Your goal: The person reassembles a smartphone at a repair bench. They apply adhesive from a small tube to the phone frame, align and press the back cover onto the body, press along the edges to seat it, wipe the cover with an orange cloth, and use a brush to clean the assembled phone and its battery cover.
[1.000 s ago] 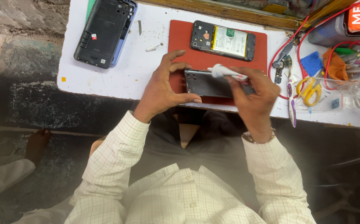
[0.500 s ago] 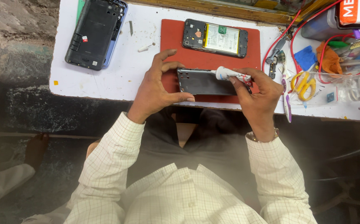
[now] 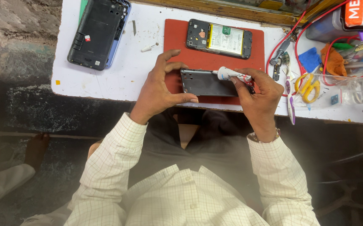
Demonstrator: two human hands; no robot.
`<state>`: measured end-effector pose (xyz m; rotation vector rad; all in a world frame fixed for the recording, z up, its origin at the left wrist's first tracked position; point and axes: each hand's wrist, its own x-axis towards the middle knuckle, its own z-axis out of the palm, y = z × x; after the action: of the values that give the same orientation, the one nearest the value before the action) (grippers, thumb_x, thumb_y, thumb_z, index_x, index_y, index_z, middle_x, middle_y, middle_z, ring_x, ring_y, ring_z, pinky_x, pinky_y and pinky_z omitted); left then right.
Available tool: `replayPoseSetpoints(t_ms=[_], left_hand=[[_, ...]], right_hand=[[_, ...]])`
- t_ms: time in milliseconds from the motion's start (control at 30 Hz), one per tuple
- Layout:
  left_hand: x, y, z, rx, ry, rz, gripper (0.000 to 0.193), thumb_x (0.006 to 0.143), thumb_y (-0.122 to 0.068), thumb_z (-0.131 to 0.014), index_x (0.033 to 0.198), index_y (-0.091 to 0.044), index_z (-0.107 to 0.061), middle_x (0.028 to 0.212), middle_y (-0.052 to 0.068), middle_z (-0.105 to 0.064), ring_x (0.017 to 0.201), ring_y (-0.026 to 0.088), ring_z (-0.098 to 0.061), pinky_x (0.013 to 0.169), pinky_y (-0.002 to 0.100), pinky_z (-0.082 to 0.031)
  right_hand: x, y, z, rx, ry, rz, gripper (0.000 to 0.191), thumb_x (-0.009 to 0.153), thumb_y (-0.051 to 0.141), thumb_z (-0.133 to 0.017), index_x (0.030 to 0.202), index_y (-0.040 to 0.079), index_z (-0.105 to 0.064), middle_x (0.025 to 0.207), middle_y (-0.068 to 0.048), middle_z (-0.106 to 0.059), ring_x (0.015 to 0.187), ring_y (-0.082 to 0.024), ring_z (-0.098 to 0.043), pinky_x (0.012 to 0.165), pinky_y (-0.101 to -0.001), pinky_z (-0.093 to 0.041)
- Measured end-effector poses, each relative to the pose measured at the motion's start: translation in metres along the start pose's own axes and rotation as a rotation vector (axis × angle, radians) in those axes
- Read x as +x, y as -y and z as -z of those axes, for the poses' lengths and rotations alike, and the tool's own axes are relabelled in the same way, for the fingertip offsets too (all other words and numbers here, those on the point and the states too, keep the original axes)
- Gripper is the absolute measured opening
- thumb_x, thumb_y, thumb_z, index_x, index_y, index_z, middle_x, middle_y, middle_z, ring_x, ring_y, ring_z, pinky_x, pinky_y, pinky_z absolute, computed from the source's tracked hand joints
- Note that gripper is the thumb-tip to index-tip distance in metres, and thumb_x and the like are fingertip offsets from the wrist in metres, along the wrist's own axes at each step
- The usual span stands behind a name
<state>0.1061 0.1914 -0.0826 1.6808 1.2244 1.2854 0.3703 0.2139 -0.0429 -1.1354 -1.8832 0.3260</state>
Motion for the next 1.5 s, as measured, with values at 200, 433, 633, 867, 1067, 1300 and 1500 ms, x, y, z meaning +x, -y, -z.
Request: replayPoseSetpoints(t_ms=[200, 433, 633, 867, 1067, 1300, 1500], left_hand=[[-0.006, -0.002, -0.018, -0.029, -0.004, -0.019, 0.117, 0.064, -0.041, -0.102, 0.152, -0.004, -0.034, 0.141, 0.016, -0.062, 0.133, 0.028, -0.065, 0.117, 0.042, -0.046], [-0.006, -0.005, -0.064, -0.002, 0.004, 0.004, 0.117, 0.063, -0.037, -0.102, 0.152, -0.003, -0.035, 0.127, 0.015, -0.072, 0.13, 0.028, -0.066, 0.117, 0.042, -0.045], [0.004, -0.014, -0.134, 0.017, 0.01, -0.046, 0.116, 0.064, -0.037, -0.101, 0.152, -0.003, -0.034, 0.134, 0.016, -0.069, 0.132, 0.028, -0.065, 0.117, 0.042, -0.046], [-0.003, -0.031, -0.187, 0.076, 0.015, -0.078, 0.106, 0.064, -0.032, -0.101, 0.146, -0.004, -0.04, 0.143, 0.018, -0.062, 0.135, 0.03, -0.062, 0.118, 0.042, -0.045], [0.001, -0.05, -0.271, -0.006, 0.017, -0.008, 0.115, 0.062, -0.031, -0.102, 0.152, -0.005, -0.034, 0.13, 0.015, -0.071, 0.132, 0.027, -0.065, 0.119, 0.042, -0.044], [-0.007, -0.091, -0.257, 0.002, 0.017, 0.0, 0.115, 0.062, -0.031, -0.102, 0.151, -0.005, -0.034, 0.133, 0.017, -0.07, 0.133, 0.028, -0.064, 0.119, 0.043, -0.042], [-0.012, -0.115, -0.231, -0.022, 0.017, 0.026, 0.115, 0.062, -0.033, -0.101, 0.151, -0.005, -0.033, 0.126, 0.016, -0.074, 0.129, 0.027, -0.066, 0.117, 0.041, -0.043]], right_hand=[[-0.021, -0.03, 0.024, 0.131, -0.093, -0.054, 0.022, 0.099, -0.003, -0.085, 0.116, -0.004, -0.071, 0.099, -0.01, -0.074, 0.088, -0.013, -0.066, 0.08, -0.027, -0.054], [-0.037, -0.111, 0.107, 0.764, -0.47, -0.333, 0.042, 0.101, -0.013, -0.076, 0.131, 0.002, -0.052, 0.11, -0.013, -0.071, 0.095, -0.024, -0.075, 0.085, -0.039, -0.067], [-0.057, -0.228, 0.201, 0.712, -0.583, -0.393, 0.032, 0.094, -0.017, -0.076, 0.114, -0.002, -0.056, 0.106, -0.016, -0.072, 0.089, -0.025, -0.075, 0.075, -0.0391, -0.065], [-0.086, -0.3, 0.257, 0.413, -0.499, -0.361, 0.031, 0.09, -0.014, -0.082, 0.108, -0.001, -0.061, 0.106, -0.01, -0.07, 0.093, -0.014, -0.071, 0.086, -0.0255, -0.057], [-0.094, -0.283, 0.304, -0.579, -0.435, -0.054, 0.03, 0.085, -0.006, -0.087, 0.108, -0.002, -0.069, 0.109, -0.017, -0.064, 0.095, -0.025, -0.062, 0.076, -0.0307, -0.047], [-0.051, -0.163, 0.268, 0.091, 0.232, 0.09, 0.013, 0.093, 0.003, -0.079, 0.104, -0.001, -0.073, 0.108, -0.012, -0.073, 0.105, -0.025, -0.071, 0.093, -0.0353, -0.055], [-0.004, -0.117, 0.214, 0.161, 0.513, 0.009, 0.013, 0.09, 0.008, -0.076, 0.099, -0.001, -0.072, 0.1, -0.011, -0.074, 0.087, -0.021, -0.075, 0.08, -0.0314, -0.062]])
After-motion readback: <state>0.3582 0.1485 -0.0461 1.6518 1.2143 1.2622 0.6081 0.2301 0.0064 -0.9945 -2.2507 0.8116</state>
